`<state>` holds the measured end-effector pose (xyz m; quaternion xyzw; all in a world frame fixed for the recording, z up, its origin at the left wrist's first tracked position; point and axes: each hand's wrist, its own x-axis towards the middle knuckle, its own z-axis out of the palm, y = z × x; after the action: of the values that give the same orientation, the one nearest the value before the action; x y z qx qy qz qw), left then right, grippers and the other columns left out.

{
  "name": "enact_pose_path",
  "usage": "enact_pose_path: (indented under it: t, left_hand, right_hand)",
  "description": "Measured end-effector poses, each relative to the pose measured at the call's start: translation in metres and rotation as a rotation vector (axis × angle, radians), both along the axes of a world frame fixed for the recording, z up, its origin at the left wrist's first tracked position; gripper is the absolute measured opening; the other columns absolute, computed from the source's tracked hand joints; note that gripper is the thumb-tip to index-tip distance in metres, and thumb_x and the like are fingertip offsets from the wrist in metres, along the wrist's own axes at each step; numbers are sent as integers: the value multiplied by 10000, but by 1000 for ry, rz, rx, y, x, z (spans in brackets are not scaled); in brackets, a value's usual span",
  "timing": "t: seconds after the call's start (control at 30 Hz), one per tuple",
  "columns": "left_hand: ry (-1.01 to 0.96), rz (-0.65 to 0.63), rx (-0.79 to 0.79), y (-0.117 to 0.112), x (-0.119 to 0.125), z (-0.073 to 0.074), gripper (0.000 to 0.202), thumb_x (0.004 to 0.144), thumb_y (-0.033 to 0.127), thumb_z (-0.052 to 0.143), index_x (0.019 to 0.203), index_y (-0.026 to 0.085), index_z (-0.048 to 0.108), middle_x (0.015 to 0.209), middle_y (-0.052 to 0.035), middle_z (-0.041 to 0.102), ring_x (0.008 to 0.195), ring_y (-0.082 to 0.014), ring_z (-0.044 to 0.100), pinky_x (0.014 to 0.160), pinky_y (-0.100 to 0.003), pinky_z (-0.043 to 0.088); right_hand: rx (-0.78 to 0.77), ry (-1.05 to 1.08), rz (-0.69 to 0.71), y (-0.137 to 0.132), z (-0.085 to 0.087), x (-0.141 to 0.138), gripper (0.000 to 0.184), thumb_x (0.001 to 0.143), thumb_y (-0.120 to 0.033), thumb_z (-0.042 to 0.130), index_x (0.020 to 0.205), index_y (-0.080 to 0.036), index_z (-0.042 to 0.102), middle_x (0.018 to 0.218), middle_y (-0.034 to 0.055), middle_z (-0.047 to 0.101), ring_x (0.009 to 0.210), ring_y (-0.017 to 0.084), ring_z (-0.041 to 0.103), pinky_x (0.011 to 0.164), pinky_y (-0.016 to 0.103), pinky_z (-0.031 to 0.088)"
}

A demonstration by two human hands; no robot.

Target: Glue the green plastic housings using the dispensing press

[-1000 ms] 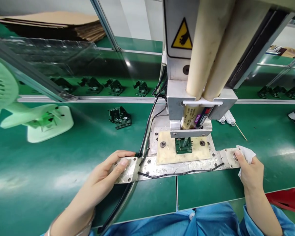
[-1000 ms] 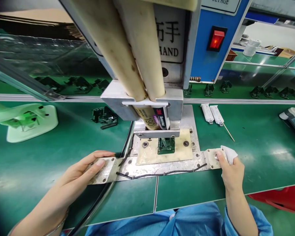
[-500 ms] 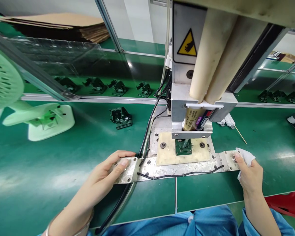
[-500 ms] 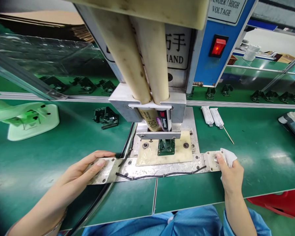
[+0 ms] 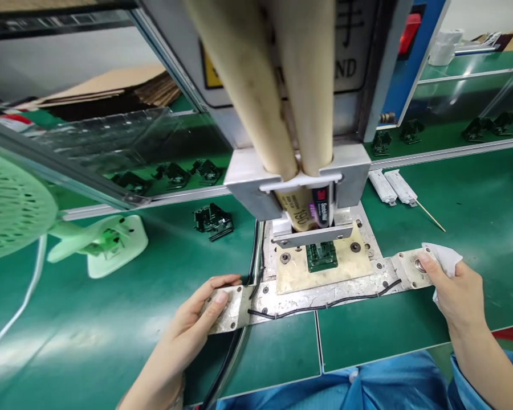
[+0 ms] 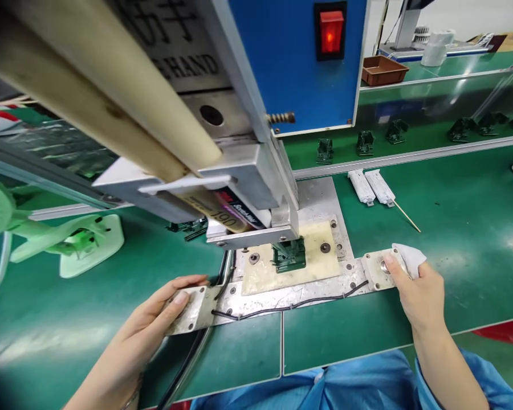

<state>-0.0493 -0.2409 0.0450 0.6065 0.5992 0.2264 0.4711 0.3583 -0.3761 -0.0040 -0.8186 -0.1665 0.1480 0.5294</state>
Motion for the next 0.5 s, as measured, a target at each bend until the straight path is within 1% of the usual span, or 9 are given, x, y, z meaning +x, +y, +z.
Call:
enact_pose_path:
  t: [0.03,0.1,0.17,0.23,0.3,0.37,0.43,0.5]
  left_hand:
    - [30,-16,9,1,-2,1,569,844,651,577,1187,201,633,1072,-85,718,828,-216,670,672,-228,535]
    - [117,-94,29,6,-7,6,573,857,656,550,1208,211,634,1152,-97,712,938,-256,688,744,-257,566]
    - [229,-190,72,13,-9,13,571,852,657,554,1215,223,630,1230,-104,689,1071,-306,670,843,-319,581]
    - [305,-243,161,19,-2,23,559,844,633,584,1242,241,599,1333,-105,632,1211,-345,605,947,-400,559]
    - [302,-267,254,24,18,34,585,830,595,632,1303,265,534,1421,-102,559,1282,-352,554,1010,-458,525]
    - [242,-326,290,28,47,43,691,783,567,706,1361,274,468,1461,-112,515,1275,-346,560,1034,-477,511]
    - [191,-419,255,32,79,48,831,684,559,796,1373,251,451,1448,-147,515,1209,-348,604,1021,-490,517]
    - [175,-486,214,38,106,48,846,621,551,839,1322,215,505,1423,-172,525,1177,-352,614,1029,-511,498]
  right_hand:
    - [-5,0,5,0,1,0,607,560,-658,823,919,-173,764,923,98,751,897,319,685,729,368,523]
    - [-22,15,15,-1,2,-1,628,552,-673,821,923,-170,762,907,94,749,882,321,686,715,371,527]
    - [-53,50,27,-1,4,0,648,539,-686,823,925,-169,762,893,89,747,874,321,686,710,372,531]
    - [-73,89,20,-2,5,0,672,512,-688,833,940,-174,764,899,84,746,876,315,684,708,364,534]
    - [-65,115,7,-2,6,0,697,496,-678,847,984,-186,765,935,75,747,898,307,682,708,346,534]
    - [-62,127,-8,-3,6,0,705,492,-670,857,1003,-194,766,942,64,747,904,296,681,690,324,527]
    - [-73,137,-22,-6,4,0,698,506,-662,864,1010,-189,764,931,58,746,887,287,680,637,303,513]
    - [-82,148,-37,-8,2,0,694,515,-652,874,1012,-181,763,922,55,744,869,279,677,594,290,496]
